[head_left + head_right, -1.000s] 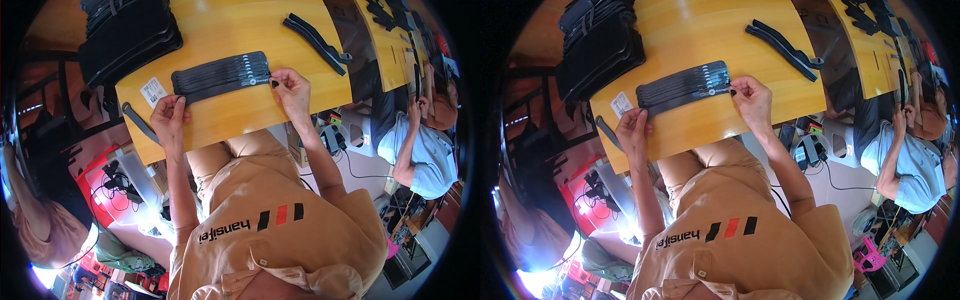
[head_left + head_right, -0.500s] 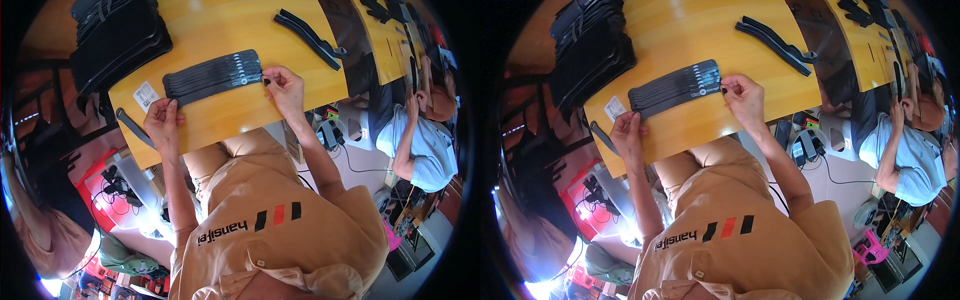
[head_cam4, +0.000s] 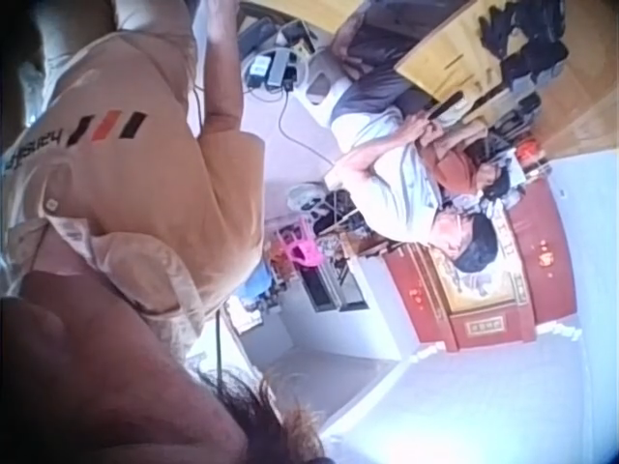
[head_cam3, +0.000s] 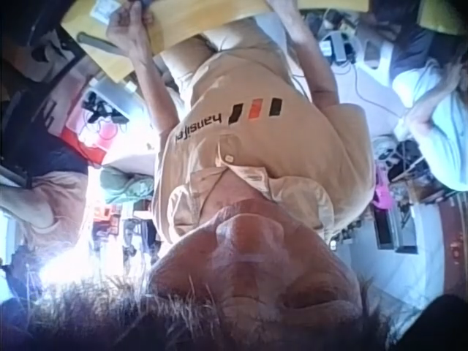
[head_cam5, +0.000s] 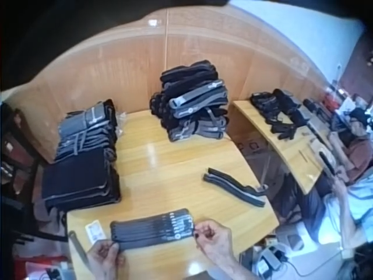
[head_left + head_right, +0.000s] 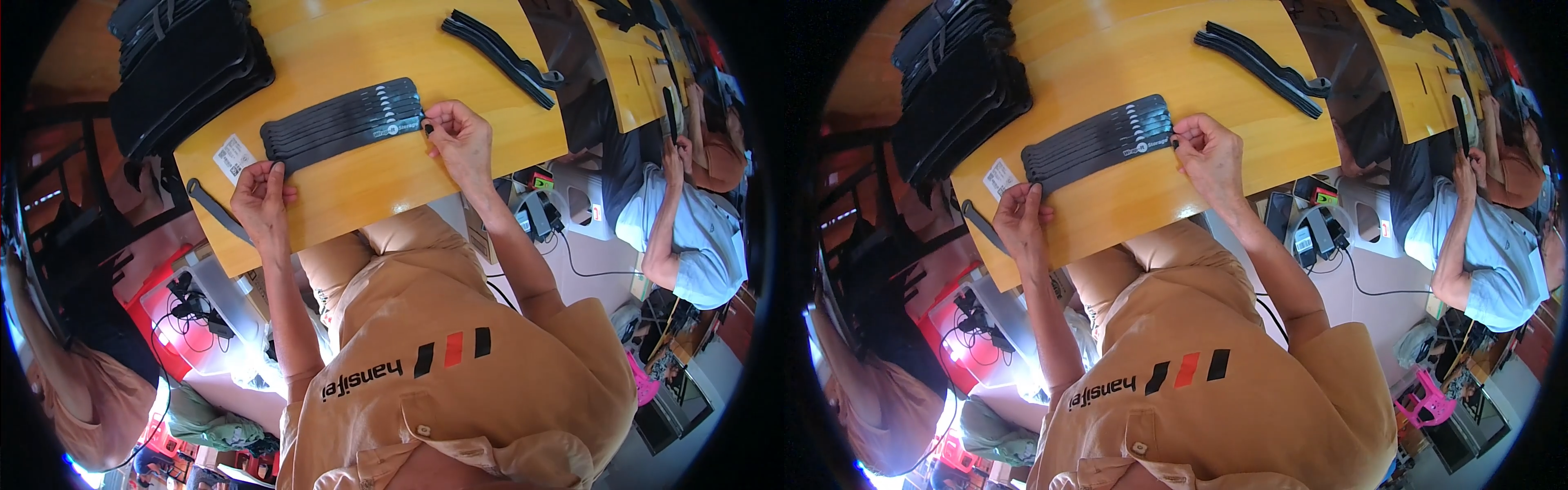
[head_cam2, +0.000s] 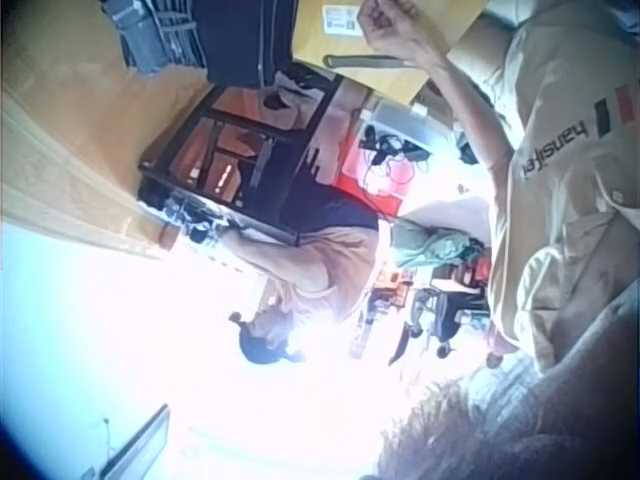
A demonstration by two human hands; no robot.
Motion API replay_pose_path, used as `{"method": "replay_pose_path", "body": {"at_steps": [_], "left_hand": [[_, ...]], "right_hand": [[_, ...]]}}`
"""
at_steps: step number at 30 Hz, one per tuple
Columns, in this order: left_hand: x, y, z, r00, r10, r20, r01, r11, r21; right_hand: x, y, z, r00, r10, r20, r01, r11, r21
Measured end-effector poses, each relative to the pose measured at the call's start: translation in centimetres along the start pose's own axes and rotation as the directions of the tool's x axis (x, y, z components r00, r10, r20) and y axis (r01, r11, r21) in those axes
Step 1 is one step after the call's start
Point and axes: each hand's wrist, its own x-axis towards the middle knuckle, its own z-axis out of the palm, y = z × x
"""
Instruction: Assembling plastic components and straps by snapping pieces together and applying labels.
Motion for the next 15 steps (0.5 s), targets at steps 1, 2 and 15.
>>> {"method": "replay_pose_path", "body": {"at_steps": [1, 2, 15], "left_hand": [[-0.02, 0.12, 0.06, 1.000, -0.005, -0.004, 0.005, 1.000, 0.003], [-0.03, 0.19, 0.07, 1.000, -0.005, -0.006, 0.005, 1.000, 0.003], [-0.05, 0.03, 0.10, 1.000, 0.007, -0.013, -0.006, 0.999, 0.043]], "right_hand": [[0.03, 0.02, 0.00, 1.000, -0.007, -0.002, 0.007, 1.000, -0.006], [0.04, 0.04, 0.01, 1.000, -0.007, 0.000, 0.007, 1.000, -0.006], [0.12, 0.29, 0.27, 0.998, -0.049, -0.045, 0.050, 0.999, 0.017]]}}
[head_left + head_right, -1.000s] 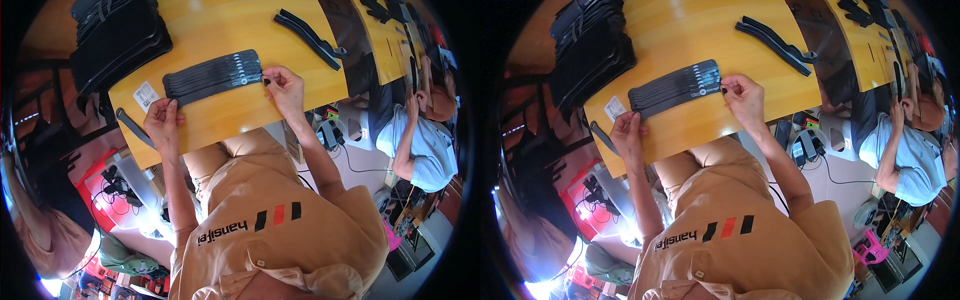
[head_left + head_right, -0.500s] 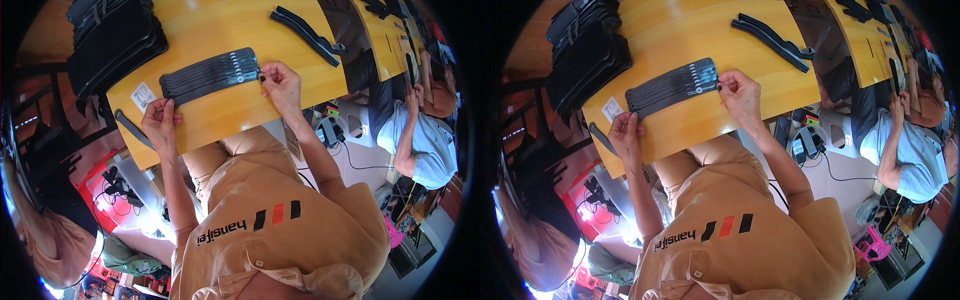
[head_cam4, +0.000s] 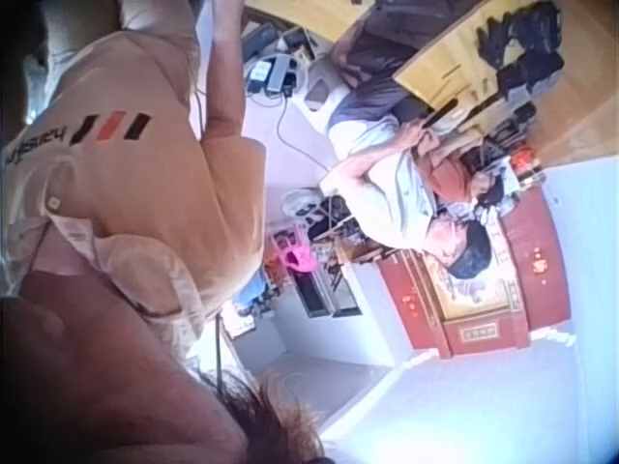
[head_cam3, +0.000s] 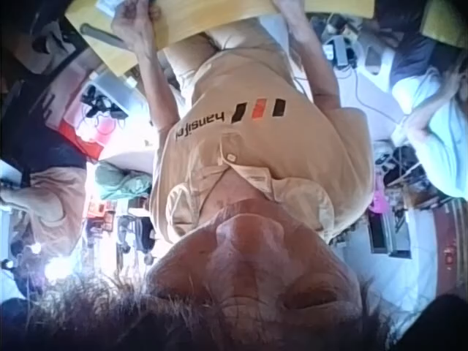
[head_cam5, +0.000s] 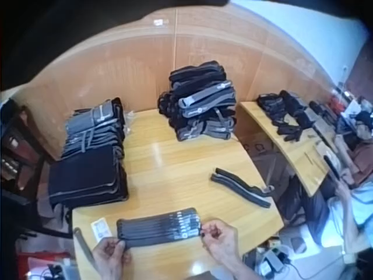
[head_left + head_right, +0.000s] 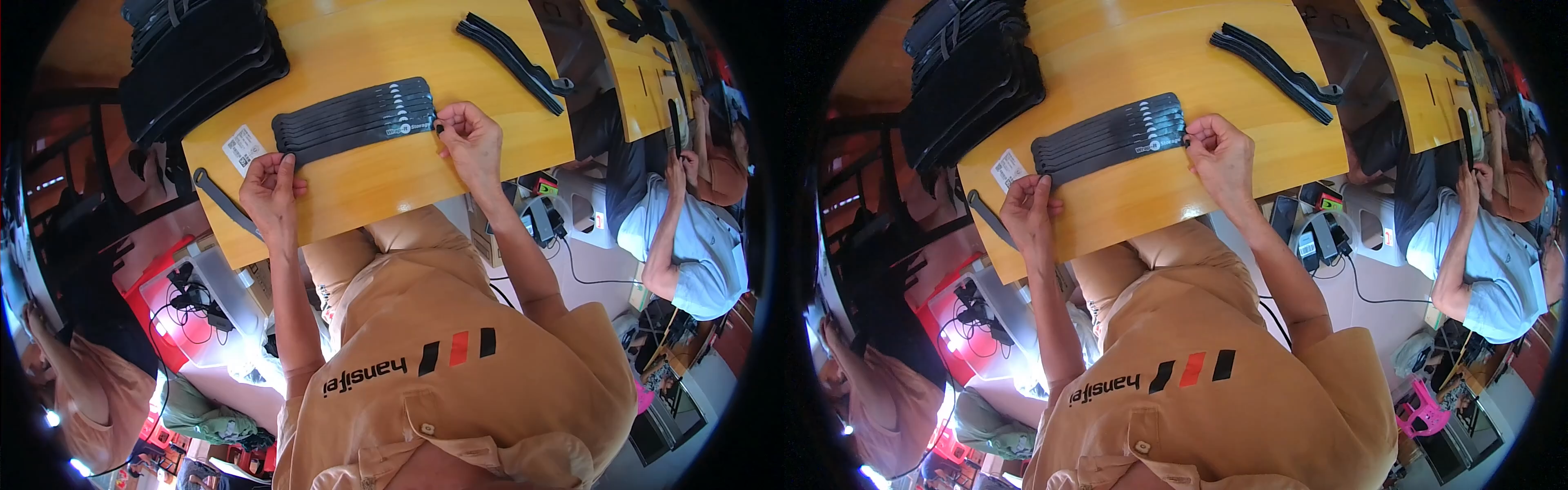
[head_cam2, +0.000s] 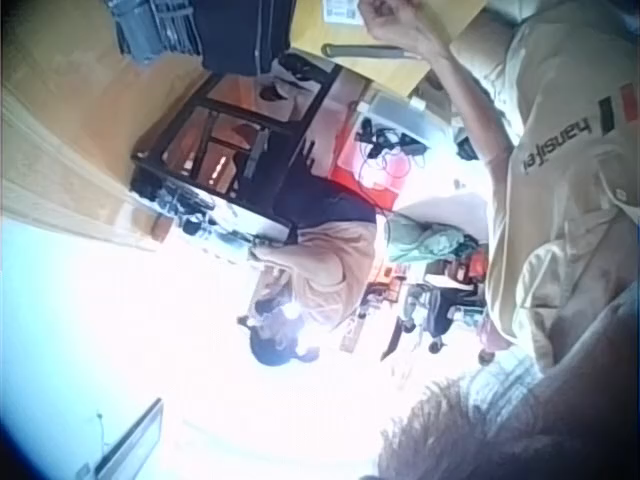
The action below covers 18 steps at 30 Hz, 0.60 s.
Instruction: Assembling plastic components and straps by snapping pieces together and applying labels.
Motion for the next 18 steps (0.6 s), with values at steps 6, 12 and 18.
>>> {"method": "replay_pose_path", "body": {"at_steps": [6, 12, 18], "left_hand": [[0.01, 0.13, 0.13, 1.000, 0.012, -0.004, -0.012, 1.000, 0.013], [-0.04, 0.05, 0.19, 1.000, 0.015, -0.008, -0.015, 1.000, 0.022], [-0.19, 0.39, 0.50, 0.999, 0.033, -0.033, -0.032, 0.999, 0.040]], "right_hand": [[-0.09, -0.42, 0.17, 1.000, 0.005, -0.006, -0.005, 1.000, -0.002], [-0.08, -0.17, -0.13, 0.999, 0.031, 0.032, -0.029, 0.998, -0.060], [-0.08, -0.12, -0.06, 0.999, 0.024, 0.023, -0.023, 0.998, -0.062]]}}
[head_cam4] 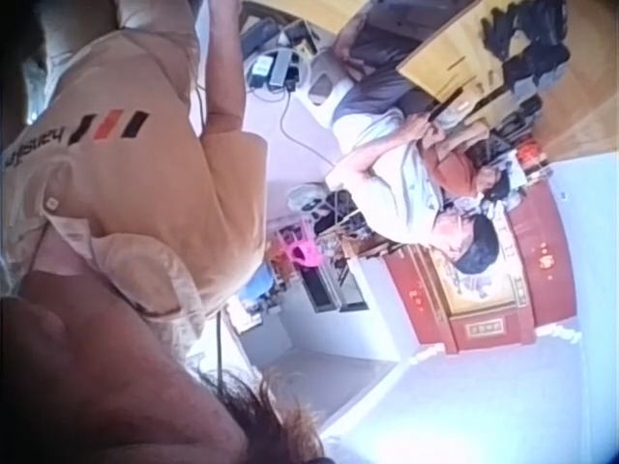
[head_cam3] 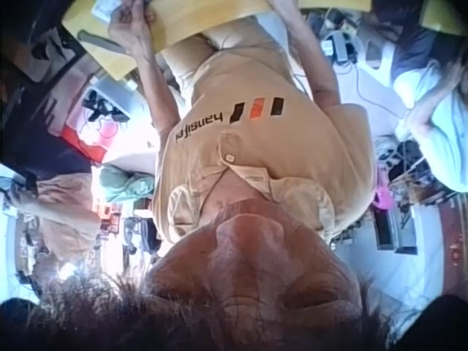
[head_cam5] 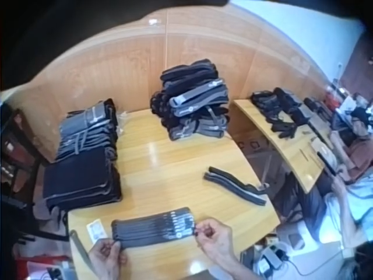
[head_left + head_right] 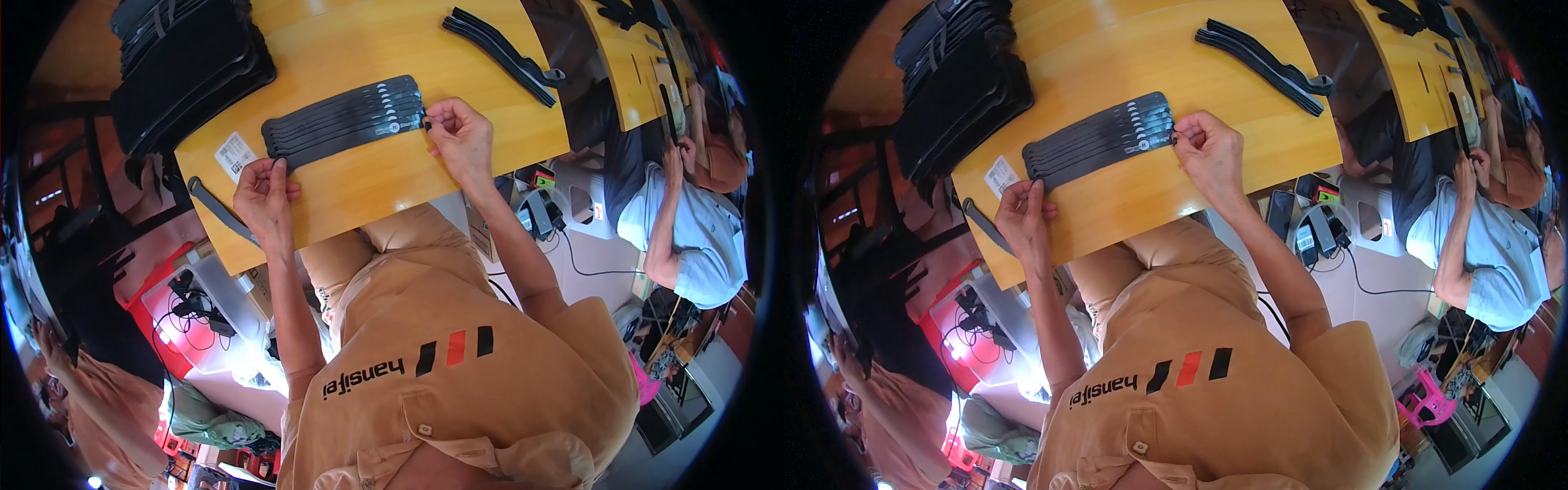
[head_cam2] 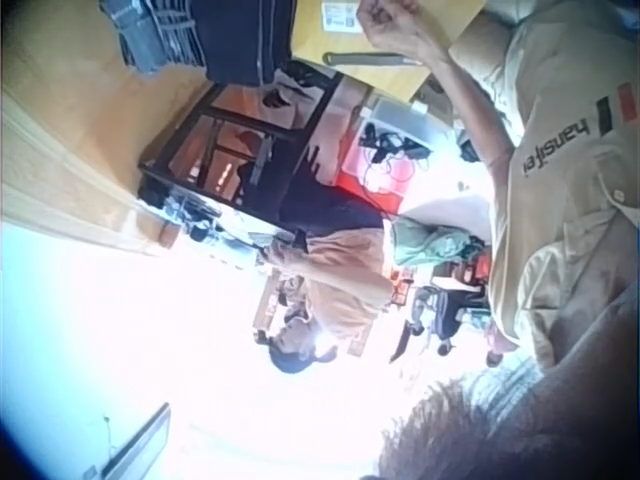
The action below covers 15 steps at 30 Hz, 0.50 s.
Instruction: Assembling plastic components and straps by snapping pieces together and applying labels.
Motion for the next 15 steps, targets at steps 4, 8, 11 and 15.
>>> {"method": "replay_pose_path", "body": {"at_steps": [4, 8, 11, 15], "left_hand": [[0.11, -0.19, -0.08, 1.000, 0.002, 0.007, -0.002, 1.000, -0.010], [0.14, -0.32, -0.10, 1.000, -0.005, 0.010, 0.005, 1.000, -0.031], [0.12, -0.23, -0.08, 1.000, 0.004, 0.005, -0.004, 1.000, -0.021], [0.09, 0.00, 0.03, 1.000, 0.009, 0.007, -0.009, 1.000, -0.010]], "right_hand": [[0.01, -0.36, 0.23, 0.998, -0.032, -0.049, 0.033, 0.999, 0.017], [0.05, -0.47, 0.21, 0.998, -0.026, -0.051, 0.026, 1.000, 0.009], [0.01, -0.56, 0.09, 1.000, 0.019, -0.022, -0.020, 0.999, -0.037], [0.08, -0.67, 0.25, 0.999, -0.011, -0.037, 0.010, 1.000, -0.021]]}}
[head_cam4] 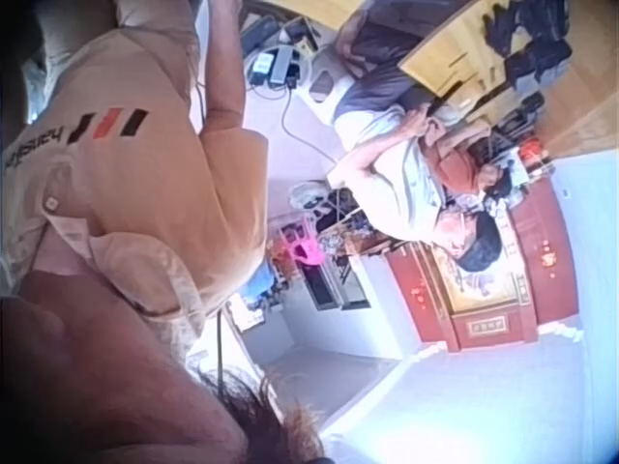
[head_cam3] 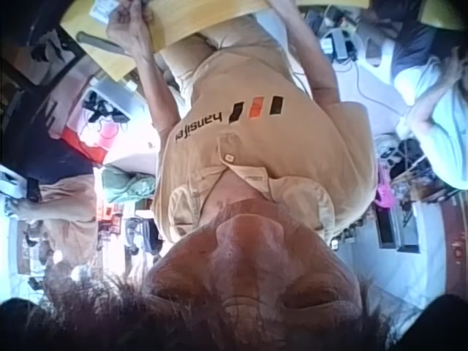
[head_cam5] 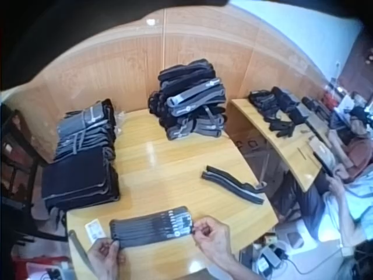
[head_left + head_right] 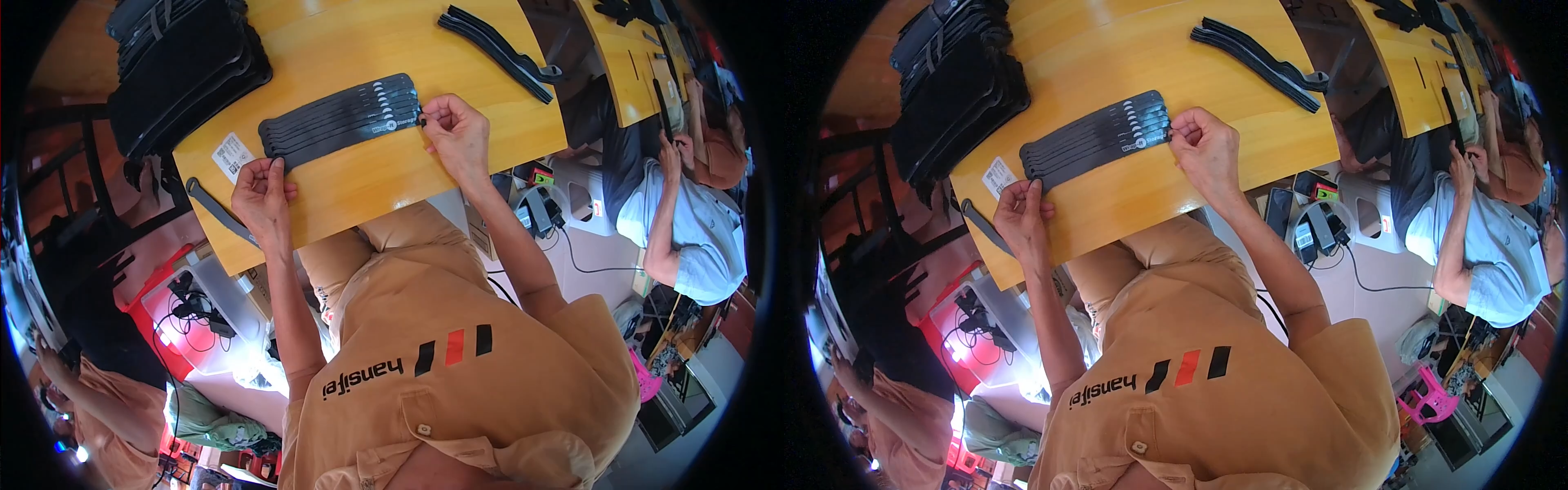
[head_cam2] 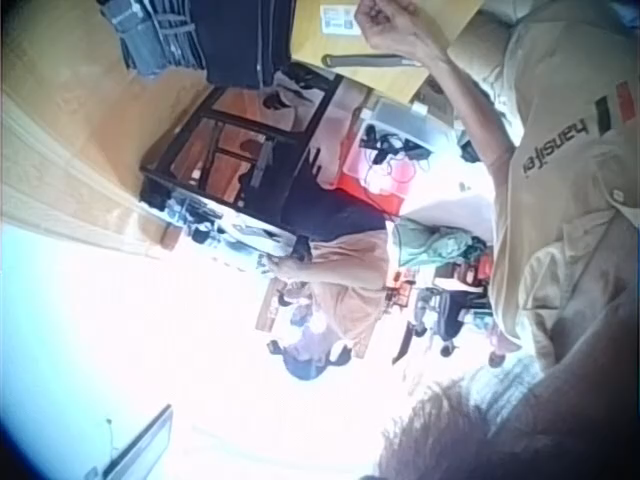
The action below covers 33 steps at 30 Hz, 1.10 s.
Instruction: Assembling plastic components and straps by snapping pieces together and applying labels.
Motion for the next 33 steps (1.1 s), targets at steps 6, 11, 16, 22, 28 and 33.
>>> {"method": "replay_pose_path", "body": {"at_steps": [6, 11, 16, 22, 28, 33], "left_hand": [[-0.1, 0.2, 0.2, 1.000, -0.008, -0.021, 0.009, 0.999, 0.035], [-0.2, 0.3, 0.4, 0.999, 0.005, -0.043, -0.002, 0.998, 0.057], [-0.2, -0.3, 0.4, 0.996, 0.076, -0.049, -0.068, 0.987, 0.143], [0.1, 0.9, 0.5, 0.993, 0.101, -0.065, -0.085, 0.975, 0.207], [0.3, 0.6, -0.4, 0.992, 0.123, -0.017, -0.121, 0.988, 0.100], [-0.4, 1.5, 0.0, 0.909, 0.415, -0.030, -0.362, 0.823, 0.438]], "right_hand": [[-0.1, -0.3, 0.0, 1.000, -0.013, -0.008, 0.013, 0.999, -0.037], [0.0, 0.0, 0.1, 1.000, -0.026, 0.004, 0.026, 0.996, -0.082], [0.2, 0.4, 0.4, 0.990, -0.137, -0.045, 0.129, 0.981, -0.145], [0.4, 0.4, 0.5, 0.986, -0.162, -0.044, 0.153, 0.975, -0.162], [0.3, -0.8, 0.2, 0.939, -0.340, 0.051, 0.328, 0.841, -0.431], [-0.6, -2.4, -0.5, 0.875, -0.477, 0.085, 0.446, 0.726, -0.522]]}}
